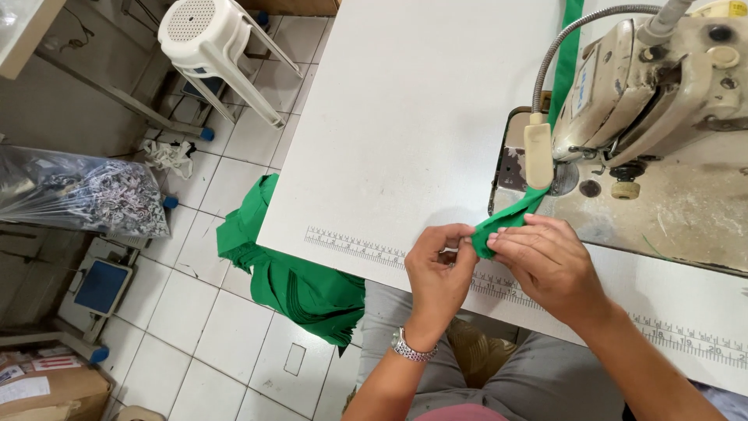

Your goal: The person is folding a long green fabric strip and feeding it through an industrial sewing machine to create a finished edge or seam.

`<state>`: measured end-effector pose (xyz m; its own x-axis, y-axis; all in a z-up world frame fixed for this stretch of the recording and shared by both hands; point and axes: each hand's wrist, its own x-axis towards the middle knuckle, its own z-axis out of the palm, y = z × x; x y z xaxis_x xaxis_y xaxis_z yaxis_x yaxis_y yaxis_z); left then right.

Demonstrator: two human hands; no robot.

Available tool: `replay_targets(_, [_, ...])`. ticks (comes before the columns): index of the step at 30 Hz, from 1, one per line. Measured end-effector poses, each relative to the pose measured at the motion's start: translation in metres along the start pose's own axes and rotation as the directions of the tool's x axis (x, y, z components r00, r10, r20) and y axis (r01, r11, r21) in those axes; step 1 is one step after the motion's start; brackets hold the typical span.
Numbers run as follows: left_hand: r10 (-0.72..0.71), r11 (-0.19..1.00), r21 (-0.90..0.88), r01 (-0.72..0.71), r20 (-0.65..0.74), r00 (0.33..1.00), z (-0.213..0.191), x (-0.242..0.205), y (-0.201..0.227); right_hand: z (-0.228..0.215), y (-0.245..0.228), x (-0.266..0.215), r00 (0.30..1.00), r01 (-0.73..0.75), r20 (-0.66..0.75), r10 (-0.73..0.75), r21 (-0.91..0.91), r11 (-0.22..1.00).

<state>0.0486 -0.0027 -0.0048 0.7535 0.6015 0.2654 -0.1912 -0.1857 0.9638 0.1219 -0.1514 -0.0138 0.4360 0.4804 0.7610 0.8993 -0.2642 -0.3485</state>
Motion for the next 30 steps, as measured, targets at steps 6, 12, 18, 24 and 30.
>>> replay_targets(6, [0.016, 0.999, -0.045, -0.016, 0.011, 1.0, 0.001, -0.001, 0.001, -0.005, 0.005, -0.002, 0.999, 0.009, 0.043, -0.008, -0.025, 1.0])
replay_targets(12, [0.256, 0.943, 0.21, -0.257, 0.034, 0.966, 0.002, -0.003, 0.001, -0.01, 0.013, 0.001, 0.997, 0.019, 0.073, -0.021, 0.032, 0.999])
replay_targets(18, [0.514, 0.734, 0.389, -0.556, 0.217, 0.83, 0.003, -0.007, -0.003, -0.024, 0.017, 0.021, 0.967, 0.147, 0.196, -0.164, 0.098, 0.984])
replay_targets(24, [0.53, 0.734, 0.293, -0.612, 0.316, 0.787, 0.001, -0.004, 0.001, -0.028, 0.029, 0.027, 0.97, 0.163, 0.161, -0.181, 0.121, 0.979])
replay_targets(30, [0.478, 0.788, 0.236, -0.569, 0.347, 0.807, 0.003, -0.001, 0.01, -0.034, 0.027, 0.035, 0.963, 0.214, 0.137, -0.232, 0.138, 0.967])
